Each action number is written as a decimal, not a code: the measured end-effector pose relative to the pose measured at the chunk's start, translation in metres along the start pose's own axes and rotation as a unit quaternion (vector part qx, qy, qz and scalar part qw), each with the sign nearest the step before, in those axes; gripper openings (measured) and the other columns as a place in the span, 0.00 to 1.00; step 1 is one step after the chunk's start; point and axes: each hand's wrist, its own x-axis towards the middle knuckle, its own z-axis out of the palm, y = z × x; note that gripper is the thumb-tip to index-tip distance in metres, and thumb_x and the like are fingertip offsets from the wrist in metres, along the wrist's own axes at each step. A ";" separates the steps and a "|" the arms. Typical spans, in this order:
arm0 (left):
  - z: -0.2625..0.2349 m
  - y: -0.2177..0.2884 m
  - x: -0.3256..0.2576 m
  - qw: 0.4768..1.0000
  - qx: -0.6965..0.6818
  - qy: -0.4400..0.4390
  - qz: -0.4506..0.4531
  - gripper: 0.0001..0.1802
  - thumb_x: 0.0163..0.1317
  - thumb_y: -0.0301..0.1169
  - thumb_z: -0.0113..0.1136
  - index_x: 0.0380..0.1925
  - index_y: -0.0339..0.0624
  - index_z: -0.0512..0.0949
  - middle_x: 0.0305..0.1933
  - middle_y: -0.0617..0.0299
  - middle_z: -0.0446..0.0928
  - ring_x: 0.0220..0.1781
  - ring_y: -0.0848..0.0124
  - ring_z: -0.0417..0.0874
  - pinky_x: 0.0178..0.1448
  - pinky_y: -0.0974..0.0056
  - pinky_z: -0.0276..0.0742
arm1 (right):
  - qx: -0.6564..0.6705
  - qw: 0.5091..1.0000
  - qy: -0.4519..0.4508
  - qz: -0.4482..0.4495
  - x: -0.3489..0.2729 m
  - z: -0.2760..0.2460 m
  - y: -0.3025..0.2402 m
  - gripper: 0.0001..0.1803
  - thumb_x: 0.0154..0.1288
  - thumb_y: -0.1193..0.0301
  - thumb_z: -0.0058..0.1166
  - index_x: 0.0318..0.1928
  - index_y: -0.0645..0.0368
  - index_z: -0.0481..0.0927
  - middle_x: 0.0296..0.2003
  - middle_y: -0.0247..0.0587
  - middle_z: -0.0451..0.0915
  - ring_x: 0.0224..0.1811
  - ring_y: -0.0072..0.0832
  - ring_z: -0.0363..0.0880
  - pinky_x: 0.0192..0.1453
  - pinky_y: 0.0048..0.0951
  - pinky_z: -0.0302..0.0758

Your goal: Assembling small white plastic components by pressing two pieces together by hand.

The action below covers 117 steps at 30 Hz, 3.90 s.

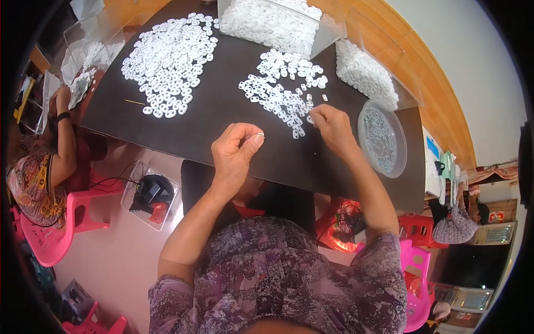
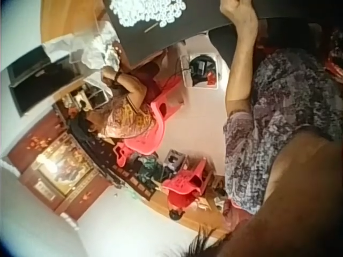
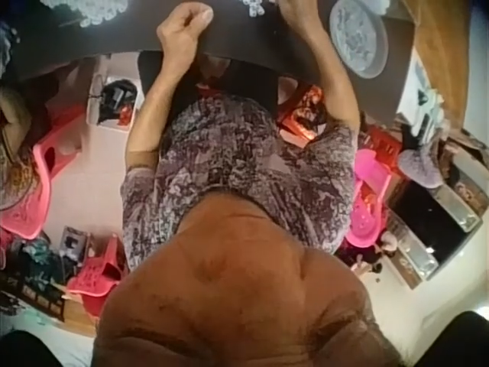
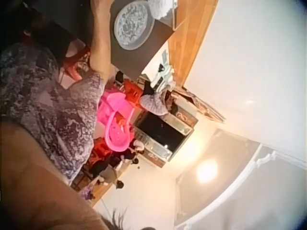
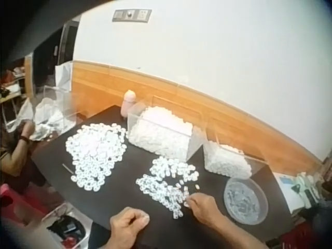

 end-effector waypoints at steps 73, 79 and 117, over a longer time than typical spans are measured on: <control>0.022 0.028 -0.009 0.976 -0.183 -0.010 -0.115 0.07 0.61 0.28 0.59 0.34 0.35 0.77 0.31 0.65 0.76 0.31 0.79 0.75 0.37 0.75 0.70 | 0.452 0.878 0.034 0.153 -0.039 0.009 -0.085 0.06 0.57 0.75 0.56 0.34 0.63 0.80 0.26 0.33 0.79 0.27 0.15 0.72 0.31 0.15 0.66; 0.014 0.030 -0.011 0.975 -0.197 0.012 -0.102 0.07 0.61 0.28 0.58 0.34 0.35 0.76 0.30 0.65 0.76 0.31 0.79 0.75 0.38 0.75 0.69 | 0.507 0.853 0.000 0.127 -0.034 0.034 -0.096 0.06 0.58 0.76 0.56 0.35 0.66 0.79 0.27 0.35 0.79 0.27 0.16 0.73 0.30 0.15 0.66; 0.005 0.016 -0.024 0.995 -0.044 0.090 -0.001 0.04 0.62 0.24 0.55 0.31 0.33 0.75 0.29 0.68 0.74 0.33 0.82 0.71 0.39 0.76 0.69 | 0.462 0.878 0.043 0.118 -0.040 0.065 -0.119 0.04 0.60 0.78 0.54 0.35 0.66 0.78 0.28 0.30 0.78 0.29 0.13 0.73 0.34 0.15 0.70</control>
